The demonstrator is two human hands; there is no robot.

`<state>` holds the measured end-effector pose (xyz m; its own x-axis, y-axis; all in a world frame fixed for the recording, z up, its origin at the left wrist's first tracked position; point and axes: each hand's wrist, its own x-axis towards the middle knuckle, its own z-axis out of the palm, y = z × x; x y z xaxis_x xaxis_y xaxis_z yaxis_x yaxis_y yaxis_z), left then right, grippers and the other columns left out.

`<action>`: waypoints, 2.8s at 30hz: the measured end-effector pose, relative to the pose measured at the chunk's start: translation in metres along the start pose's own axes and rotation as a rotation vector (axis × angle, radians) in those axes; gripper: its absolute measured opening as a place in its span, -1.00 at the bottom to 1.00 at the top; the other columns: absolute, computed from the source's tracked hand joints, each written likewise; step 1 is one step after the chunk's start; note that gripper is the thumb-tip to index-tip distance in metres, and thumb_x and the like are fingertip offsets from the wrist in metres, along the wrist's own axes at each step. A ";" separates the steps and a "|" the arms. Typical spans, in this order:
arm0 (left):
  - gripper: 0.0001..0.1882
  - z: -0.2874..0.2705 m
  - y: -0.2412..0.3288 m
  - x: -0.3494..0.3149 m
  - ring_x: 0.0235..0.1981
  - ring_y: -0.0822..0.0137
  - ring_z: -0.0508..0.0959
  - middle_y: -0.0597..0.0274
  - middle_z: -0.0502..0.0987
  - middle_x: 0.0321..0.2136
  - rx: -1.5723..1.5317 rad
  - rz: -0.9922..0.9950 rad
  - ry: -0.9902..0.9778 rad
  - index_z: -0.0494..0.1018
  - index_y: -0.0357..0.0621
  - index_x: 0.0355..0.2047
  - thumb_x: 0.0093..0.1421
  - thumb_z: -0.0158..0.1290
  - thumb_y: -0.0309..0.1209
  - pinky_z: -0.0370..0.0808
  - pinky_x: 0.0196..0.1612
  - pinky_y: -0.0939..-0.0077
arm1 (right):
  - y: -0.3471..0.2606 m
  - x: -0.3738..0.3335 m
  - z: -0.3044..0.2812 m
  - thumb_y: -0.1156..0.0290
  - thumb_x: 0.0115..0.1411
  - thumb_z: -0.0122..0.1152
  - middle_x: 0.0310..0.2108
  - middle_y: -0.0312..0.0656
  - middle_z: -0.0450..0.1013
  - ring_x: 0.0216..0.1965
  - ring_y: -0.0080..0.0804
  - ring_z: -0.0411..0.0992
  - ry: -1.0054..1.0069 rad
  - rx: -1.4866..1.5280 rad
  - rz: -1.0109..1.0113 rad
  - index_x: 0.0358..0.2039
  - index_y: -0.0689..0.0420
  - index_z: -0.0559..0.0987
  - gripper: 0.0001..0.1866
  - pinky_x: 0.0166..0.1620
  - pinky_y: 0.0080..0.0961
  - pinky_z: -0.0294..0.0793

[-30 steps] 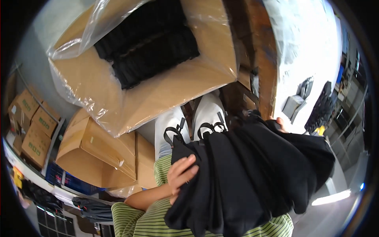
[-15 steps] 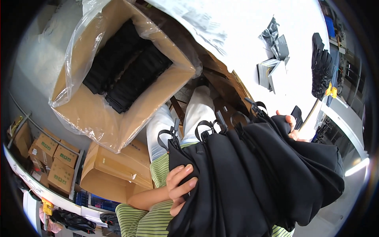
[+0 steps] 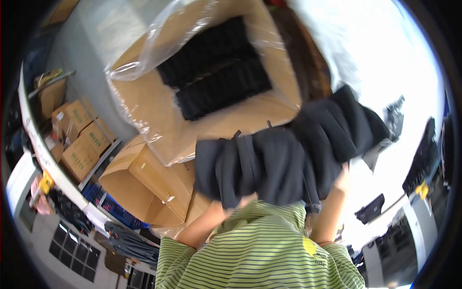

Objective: The recorder is sorting small black pouches and packing them into a large cardboard box.

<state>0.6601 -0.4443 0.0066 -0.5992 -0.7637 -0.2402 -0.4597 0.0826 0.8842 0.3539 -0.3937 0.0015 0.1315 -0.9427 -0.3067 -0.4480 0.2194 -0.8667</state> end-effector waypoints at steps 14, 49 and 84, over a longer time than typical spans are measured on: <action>-0.13 -0.006 -0.510 0.036 0.03 0.15 0.41 -0.05 0.40 -0.01 -0.290 -0.719 0.612 0.17 -0.25 0.13 -0.15 0.32 -0.21 0.30 0.08 0.40 | 0.242 0.311 0.395 0.35 -0.10 0.32 0.05 -0.05 0.32 0.09 -0.25 0.28 -0.155 0.579 0.607 0.20 0.17 0.13 -0.15 0.18 -0.44 0.17; -0.56 0.001 -0.510 0.133 0.20 0.08 0.20 0.11 0.28 0.14 0.489 -0.182 0.439 0.27 -0.10 0.12 0.28 -0.19 -0.23 0.02 0.24 0.15 | 0.256 0.283 0.399 0.02 0.02 0.23 0.08 0.04 0.18 0.08 -0.03 0.20 0.011 -0.448 0.428 0.27 0.10 0.04 -0.09 0.13 -0.15 0.14; -0.85 0.009 -0.416 0.085 -0.15 0.05 0.43 0.03 0.46 -0.28 -0.026 -0.543 0.583 0.39 -0.22 -0.25 0.16 -0.02 -0.48 0.34 -0.06 0.30 | 0.198 0.278 0.345 0.11 -0.09 0.31 0.10 0.00 0.17 0.13 -0.13 0.19 -0.229 -0.546 0.619 0.26 0.21 -0.01 0.00 0.14 -0.24 0.21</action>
<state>0.7941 -0.5378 -0.3851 0.1467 -0.9054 -0.3984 -0.5690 -0.4067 0.7147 0.6069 -0.5253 -0.3915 -0.1282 -0.6058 -0.7852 -0.8532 0.4710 -0.2241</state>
